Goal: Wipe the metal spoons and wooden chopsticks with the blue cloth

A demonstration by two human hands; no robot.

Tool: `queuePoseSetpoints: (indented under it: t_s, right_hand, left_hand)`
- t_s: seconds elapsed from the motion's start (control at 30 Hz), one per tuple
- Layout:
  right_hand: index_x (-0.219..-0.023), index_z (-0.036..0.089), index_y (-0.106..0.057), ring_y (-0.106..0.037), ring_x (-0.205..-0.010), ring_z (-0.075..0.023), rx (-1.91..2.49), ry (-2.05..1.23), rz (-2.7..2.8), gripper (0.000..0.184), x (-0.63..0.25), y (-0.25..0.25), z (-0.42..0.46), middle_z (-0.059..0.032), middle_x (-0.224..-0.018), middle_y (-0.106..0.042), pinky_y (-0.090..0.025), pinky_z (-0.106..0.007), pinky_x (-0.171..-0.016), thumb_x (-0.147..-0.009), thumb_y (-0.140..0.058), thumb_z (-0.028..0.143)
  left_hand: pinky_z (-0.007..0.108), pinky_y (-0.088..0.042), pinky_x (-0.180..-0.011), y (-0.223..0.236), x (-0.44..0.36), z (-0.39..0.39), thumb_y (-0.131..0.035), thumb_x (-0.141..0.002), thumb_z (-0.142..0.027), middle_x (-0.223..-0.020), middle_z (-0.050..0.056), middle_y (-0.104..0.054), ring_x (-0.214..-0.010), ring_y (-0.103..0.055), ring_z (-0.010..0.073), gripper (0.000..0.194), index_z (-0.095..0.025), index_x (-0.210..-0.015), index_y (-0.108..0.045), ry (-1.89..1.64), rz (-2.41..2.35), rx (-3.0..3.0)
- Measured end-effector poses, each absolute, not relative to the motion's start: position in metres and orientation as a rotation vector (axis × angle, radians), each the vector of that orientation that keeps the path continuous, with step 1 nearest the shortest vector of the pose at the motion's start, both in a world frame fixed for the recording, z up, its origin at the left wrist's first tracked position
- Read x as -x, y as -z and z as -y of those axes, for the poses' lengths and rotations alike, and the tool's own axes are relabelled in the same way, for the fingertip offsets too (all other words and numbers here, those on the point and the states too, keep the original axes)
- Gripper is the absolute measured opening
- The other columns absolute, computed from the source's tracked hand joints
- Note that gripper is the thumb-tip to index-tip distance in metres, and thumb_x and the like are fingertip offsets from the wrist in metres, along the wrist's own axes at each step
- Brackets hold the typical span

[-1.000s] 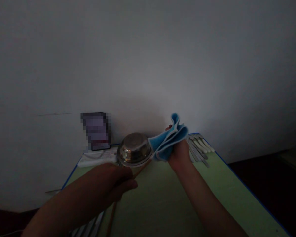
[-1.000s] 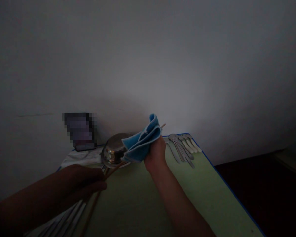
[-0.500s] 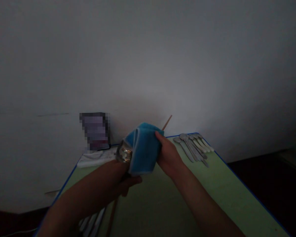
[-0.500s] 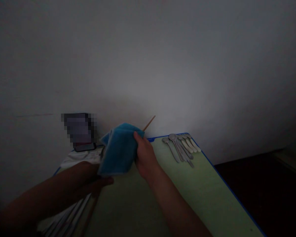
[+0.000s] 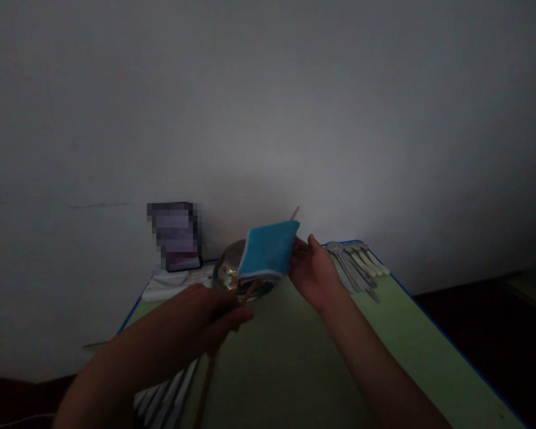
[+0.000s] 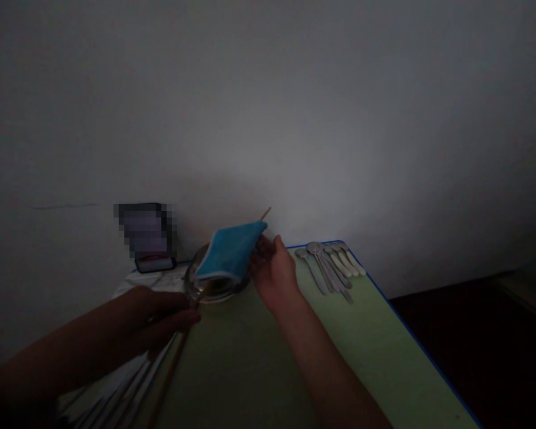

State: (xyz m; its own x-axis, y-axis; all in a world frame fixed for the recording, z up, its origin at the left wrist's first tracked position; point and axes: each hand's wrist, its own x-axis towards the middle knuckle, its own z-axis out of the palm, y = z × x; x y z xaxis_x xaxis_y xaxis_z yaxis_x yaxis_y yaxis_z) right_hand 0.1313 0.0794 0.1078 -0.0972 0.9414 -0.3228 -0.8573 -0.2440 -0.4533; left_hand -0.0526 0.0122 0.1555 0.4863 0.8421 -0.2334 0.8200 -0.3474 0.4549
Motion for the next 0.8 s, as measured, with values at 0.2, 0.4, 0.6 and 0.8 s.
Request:
queuePoseSetpoints:
  t_s: [0.2,0.4,0.6,0.8]
  right_hand:
    - [-0.081,0.015,-0.063,-0.058,-0.06,-0.0082,0.612,-1.732,0.409,0.01,-0.126,-0.106,-0.073,0.0019,-0.068,-0.064,-0.047,-0.021,-0.064,-0.073,-0.058,0.014]
    - [-0.079,0.016,-0.062,-0.06,-0.07,-0.0107,0.589,-1.737,0.493,0.013,-0.12,-0.102,-0.071,-0.0002,-0.076,-0.066,-0.046,-0.023,-0.066,-0.073,-0.062,0.027]
    - [-0.087,0.016,-0.062,-0.062,-0.073,-0.0127,0.508,-1.751,0.602,0.017,-0.121,-0.106,-0.069,-0.0021,-0.084,-0.068,-0.049,-0.025,-0.07,-0.073,-0.064,0.026]
    - [-0.097,0.014,-0.06,-0.063,-0.082,-0.0171,0.557,-1.667,0.558,0.024,-0.122,-0.104,-0.072,-0.006,-0.09,-0.07,-0.05,-0.031,-0.076,-0.074,-0.061,0.022]
  left_hand:
    - [0.021,-0.035,-0.047,-0.156,0.051,-0.014,-0.032,-0.09,-0.047,-0.053,-0.003,-0.052,-0.048,-0.05,0.0108,0.043,-0.018,-0.068,-0.054,-0.104,-1.403,-2.277]
    - [0.021,-0.037,-0.051,-0.156,0.05,-0.012,-0.033,-0.091,-0.044,-0.063,-0.002,-0.058,-0.055,-0.054,0.0117,0.037,-0.018,-0.079,-0.057,-0.152,-1.318,-2.345]
    - [0.021,-0.034,-0.05,-0.158,0.044,-0.011,-0.035,-0.091,-0.042,-0.061,-0.002,-0.057,-0.054,-0.053,0.0115,0.036,-0.018,-0.075,-0.057,-0.148,-1.321,-2.351]
    - [0.024,-0.035,-0.052,-0.154,0.048,-0.015,-0.033,-0.091,-0.044,-0.063,-0.001,-0.058,-0.056,-0.054,0.0128,0.039,-0.018,-0.076,-0.056,-0.087,-1.329,-2.352]
